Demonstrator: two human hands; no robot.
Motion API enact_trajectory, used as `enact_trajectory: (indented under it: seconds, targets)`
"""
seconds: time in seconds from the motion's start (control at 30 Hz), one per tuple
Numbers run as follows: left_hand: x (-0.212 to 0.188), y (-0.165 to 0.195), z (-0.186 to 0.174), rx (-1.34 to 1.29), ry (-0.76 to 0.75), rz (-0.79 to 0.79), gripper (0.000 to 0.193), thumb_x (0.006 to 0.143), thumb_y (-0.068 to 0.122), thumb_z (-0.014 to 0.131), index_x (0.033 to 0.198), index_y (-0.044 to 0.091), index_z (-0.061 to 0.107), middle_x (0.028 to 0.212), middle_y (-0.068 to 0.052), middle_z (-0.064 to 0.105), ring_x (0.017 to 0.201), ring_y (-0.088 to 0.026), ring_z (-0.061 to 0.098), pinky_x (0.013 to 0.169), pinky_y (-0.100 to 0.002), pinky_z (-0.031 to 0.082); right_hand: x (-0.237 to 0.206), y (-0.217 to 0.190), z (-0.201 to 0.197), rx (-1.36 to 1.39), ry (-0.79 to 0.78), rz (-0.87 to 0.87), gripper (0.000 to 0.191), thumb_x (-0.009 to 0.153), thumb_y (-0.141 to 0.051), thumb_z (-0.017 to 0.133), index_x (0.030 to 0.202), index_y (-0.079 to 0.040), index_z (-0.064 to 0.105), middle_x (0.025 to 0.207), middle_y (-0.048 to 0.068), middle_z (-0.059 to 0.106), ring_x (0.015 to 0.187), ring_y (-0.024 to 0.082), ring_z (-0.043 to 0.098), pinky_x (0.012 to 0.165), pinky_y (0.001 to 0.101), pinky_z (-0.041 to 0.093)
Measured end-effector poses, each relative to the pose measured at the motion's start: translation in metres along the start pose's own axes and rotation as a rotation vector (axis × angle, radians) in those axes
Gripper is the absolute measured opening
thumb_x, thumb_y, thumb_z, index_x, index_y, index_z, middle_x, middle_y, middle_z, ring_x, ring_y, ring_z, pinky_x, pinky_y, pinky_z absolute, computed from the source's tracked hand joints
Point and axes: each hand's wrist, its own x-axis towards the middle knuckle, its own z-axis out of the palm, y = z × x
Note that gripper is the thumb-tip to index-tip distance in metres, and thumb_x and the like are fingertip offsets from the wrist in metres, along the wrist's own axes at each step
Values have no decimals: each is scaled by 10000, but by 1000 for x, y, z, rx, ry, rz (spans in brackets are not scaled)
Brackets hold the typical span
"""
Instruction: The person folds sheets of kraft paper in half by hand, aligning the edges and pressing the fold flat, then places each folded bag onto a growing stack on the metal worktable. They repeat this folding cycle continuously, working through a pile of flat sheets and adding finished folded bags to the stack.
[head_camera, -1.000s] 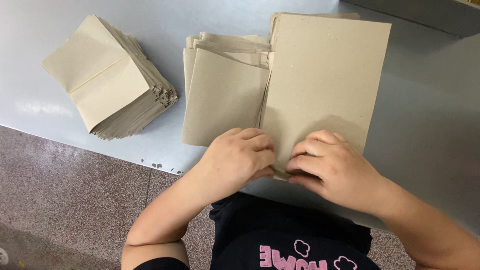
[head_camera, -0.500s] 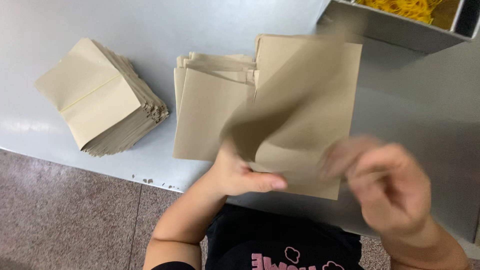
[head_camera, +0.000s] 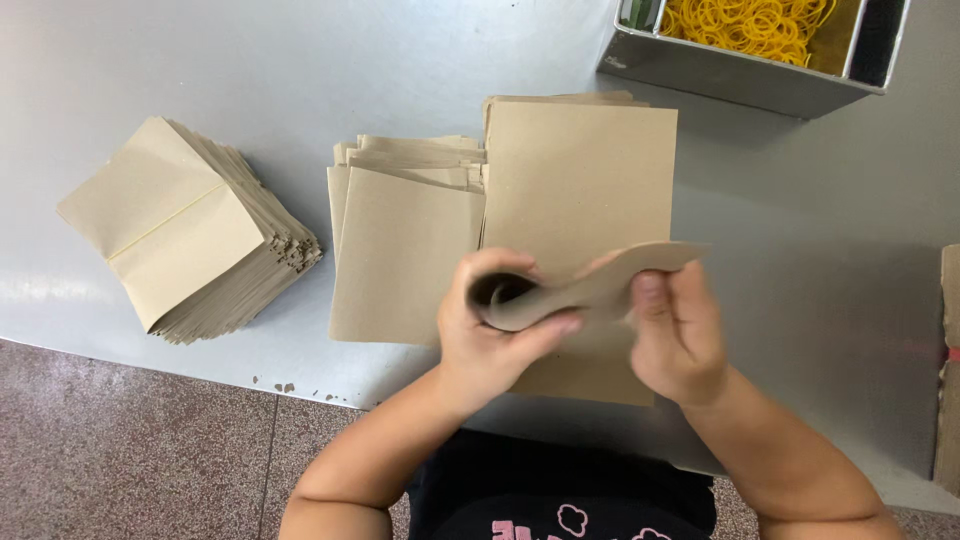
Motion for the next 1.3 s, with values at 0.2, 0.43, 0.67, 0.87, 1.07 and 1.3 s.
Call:
enact_trajectory:
  seconds: [0.2, 0.43, 0.67, 0.87, 1.07, 1.3]
  targets:
    - [-8, 26, -34, -136, -166, -119, 273, 1020, 120, 748, 1246, -21, 692, 975, -43, 701, 862, -90, 625, 764, -243, 511, -4, -27, -20, -18, 54, 283, 314, 1112, -130, 478, 1359, 18, 602, 908, 32, 596, 816, 62, 493, 765, 230, 421]
    - [-21, 47, -13, 425, -504, 181, 115, 934, 130, 728, 1042, 93, 714, 862, -68, 703, 747, -240, 692, 676, -345, 549, 3, -67, -11, -626, -200, -202, 203, 949, -271, 700, 1021, -97, 624, 917, 41, 678, 833, 174, 647, 780, 312, 483]
    - [-27, 70, -40, 542, -745, 51, 123, 1042, 208, 683, 1024, 93, 723, 750, -59, 679, 676, -278, 691, 598, -394, 521, 4, -50, -68, -663, 234, -25, 153, 947, -250, 725, 980, -125, 642, 839, 49, 684, 753, 194, 658, 713, 324, 503]
    - [-28, 88, -51, 659, -439, 194, 425, 978, 263, 726, 1335, 49, 637, 955, -99, 736, 758, -272, 707, 668, -371, 551, -1, -68, -46, -695, -19, -168, 121, 946, -232, 746, 945, -149, 657, 771, 56, 689, 685, 212, 668, 656, 333, 521]
    - [-22, 74, -66, 686, -113, 231, 629, 1032, 86, 705, 1579, 93, 393, 969, -71, 724, 797, -215, 731, 708, -331, 589, 22, -85, -1, -825, -125, -360, 407, 926, -339, 765, 1169, -38, 640, 1117, 106, 675, 1021, 286, 648, 890, 381, 514]
    - [9, 28, -113, 1279, 191, -245, 793, 965, 261, 741, 1611, 101, 310, 1043, -175, 699, 907, -333, 663, 806, -446, 529, 18, -72, 23, -925, -530, -235, 431, 745, -426, 807, 1040, -130, 702, 1161, 48, 635, 1123, 294, 568, 899, 437, 479]
